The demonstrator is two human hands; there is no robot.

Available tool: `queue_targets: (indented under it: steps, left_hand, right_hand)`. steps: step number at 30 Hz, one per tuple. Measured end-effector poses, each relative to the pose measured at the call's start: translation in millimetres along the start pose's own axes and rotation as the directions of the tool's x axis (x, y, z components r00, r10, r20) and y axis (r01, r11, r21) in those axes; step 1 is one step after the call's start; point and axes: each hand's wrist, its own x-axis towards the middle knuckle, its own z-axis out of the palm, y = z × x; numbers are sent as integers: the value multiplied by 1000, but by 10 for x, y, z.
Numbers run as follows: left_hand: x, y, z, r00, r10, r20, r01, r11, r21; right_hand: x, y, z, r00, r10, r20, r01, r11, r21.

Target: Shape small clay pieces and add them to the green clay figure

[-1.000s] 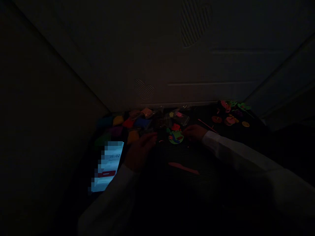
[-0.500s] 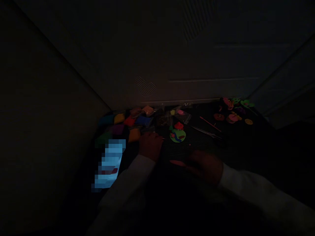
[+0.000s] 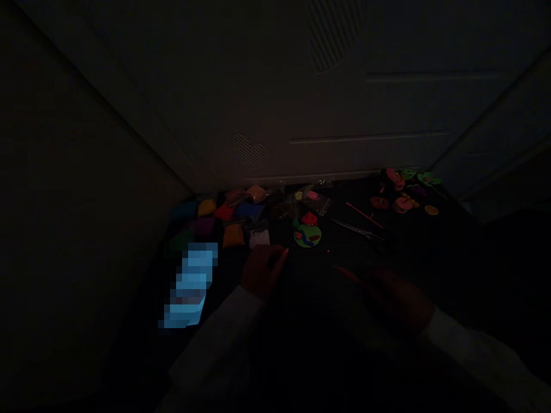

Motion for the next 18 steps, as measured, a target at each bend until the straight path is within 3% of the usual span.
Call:
queue_targets:
  steps: [5, 10, 13, 15, 18]
  left_hand:
    - [-71, 121, 27, 986, -86, 141, 115, 971, -209]
    - [-64, 180, 0, 934, -204, 294, 309, 875, -374]
    - [-58, 160, 14, 895, -241, 375, 404, 794, -454]
    - [-59, 132, 40, 873, -250, 420, 452, 739, -499]
    - [-60, 90, 68, 853, -251, 457, 494, 670, -554]
  right_hand:
    - [267, 185, -95, 985, 65, -161, -75, 996, -56]
    - [505, 1, -169, 960, -19, -280, -8, 996, -94]
    - [533, -280, -187, 940, -214, -265, 203, 977, -67]
    - [558, -482, -156, 862, -424, -279, 445, 895, 15]
    - [629, -691, -43, 782, -530, -328, 575, 817, 49]
